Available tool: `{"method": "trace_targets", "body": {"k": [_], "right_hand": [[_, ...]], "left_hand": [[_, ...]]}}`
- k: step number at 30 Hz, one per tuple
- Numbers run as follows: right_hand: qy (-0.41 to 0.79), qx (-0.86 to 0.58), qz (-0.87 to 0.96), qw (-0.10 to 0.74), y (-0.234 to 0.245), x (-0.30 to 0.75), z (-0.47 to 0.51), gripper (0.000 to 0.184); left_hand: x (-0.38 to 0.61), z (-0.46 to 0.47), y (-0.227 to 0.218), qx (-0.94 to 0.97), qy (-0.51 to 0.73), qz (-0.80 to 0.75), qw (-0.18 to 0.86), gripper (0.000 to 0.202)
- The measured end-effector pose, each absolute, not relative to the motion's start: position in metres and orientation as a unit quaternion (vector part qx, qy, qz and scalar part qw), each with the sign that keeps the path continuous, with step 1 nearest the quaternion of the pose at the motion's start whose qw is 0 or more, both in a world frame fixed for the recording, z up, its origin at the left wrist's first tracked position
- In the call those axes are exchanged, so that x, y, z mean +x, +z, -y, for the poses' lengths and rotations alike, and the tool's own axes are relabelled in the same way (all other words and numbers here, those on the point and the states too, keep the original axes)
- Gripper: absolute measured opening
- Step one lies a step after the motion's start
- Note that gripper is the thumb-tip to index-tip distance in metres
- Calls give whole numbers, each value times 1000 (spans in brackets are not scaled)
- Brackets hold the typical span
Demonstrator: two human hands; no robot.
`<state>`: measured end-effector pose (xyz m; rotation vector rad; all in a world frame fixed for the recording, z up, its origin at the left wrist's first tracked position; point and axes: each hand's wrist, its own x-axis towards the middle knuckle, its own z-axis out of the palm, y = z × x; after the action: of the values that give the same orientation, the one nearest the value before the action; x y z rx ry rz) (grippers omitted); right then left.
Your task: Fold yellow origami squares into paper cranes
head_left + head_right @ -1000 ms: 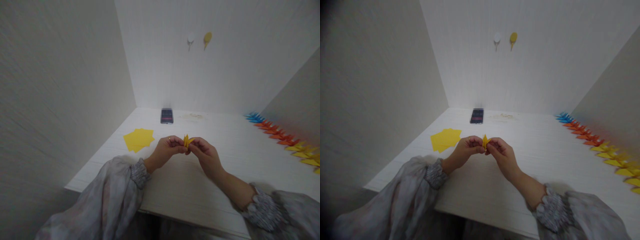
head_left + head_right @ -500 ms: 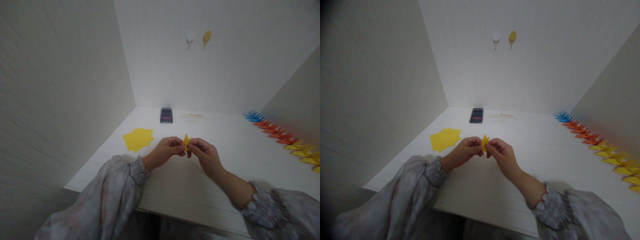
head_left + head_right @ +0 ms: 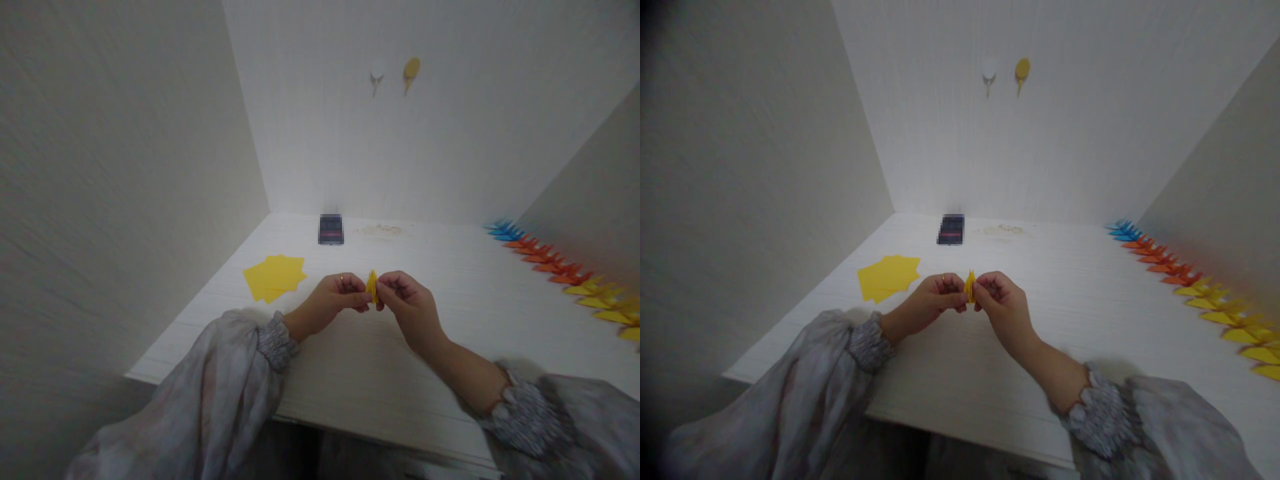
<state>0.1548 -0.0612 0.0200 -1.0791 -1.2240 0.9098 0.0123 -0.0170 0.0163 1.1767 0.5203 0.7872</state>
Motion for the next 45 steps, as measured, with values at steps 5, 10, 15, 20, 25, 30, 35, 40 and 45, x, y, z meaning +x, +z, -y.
{"method": "trace_targets", "body": {"k": [5,10,15,20,25,30,35,40,45], "right_hand": [[389,-457,537,593,21,154,61,9],[415,-434,542,588,19,153,60,21],[424,-430,529,596,19,153,59,22],[429,-421,525,603,18,153,58,21],[433,-427,520,600,15,153,57,18],[428,-437,523,594,13,153,56,16],[434,-414,523,605,15,151,56,21],[421,-414,535,604,15,153,54,20],[424,-420,532,601,15,155,52,19]], "left_hand": [[12,15,15,549,387,-260,694,24],[12,14,16,547,420,-280,668,23],[12,14,16,545,432,-270,666,23],[12,14,17,528,454,-254,671,33],[12,12,16,530,456,-252,670,35],[12,12,15,526,461,-246,671,35],[13,13,16,522,468,-239,672,36],[14,13,16,526,468,-246,666,32],[15,13,16,563,452,-257,642,30]]}}
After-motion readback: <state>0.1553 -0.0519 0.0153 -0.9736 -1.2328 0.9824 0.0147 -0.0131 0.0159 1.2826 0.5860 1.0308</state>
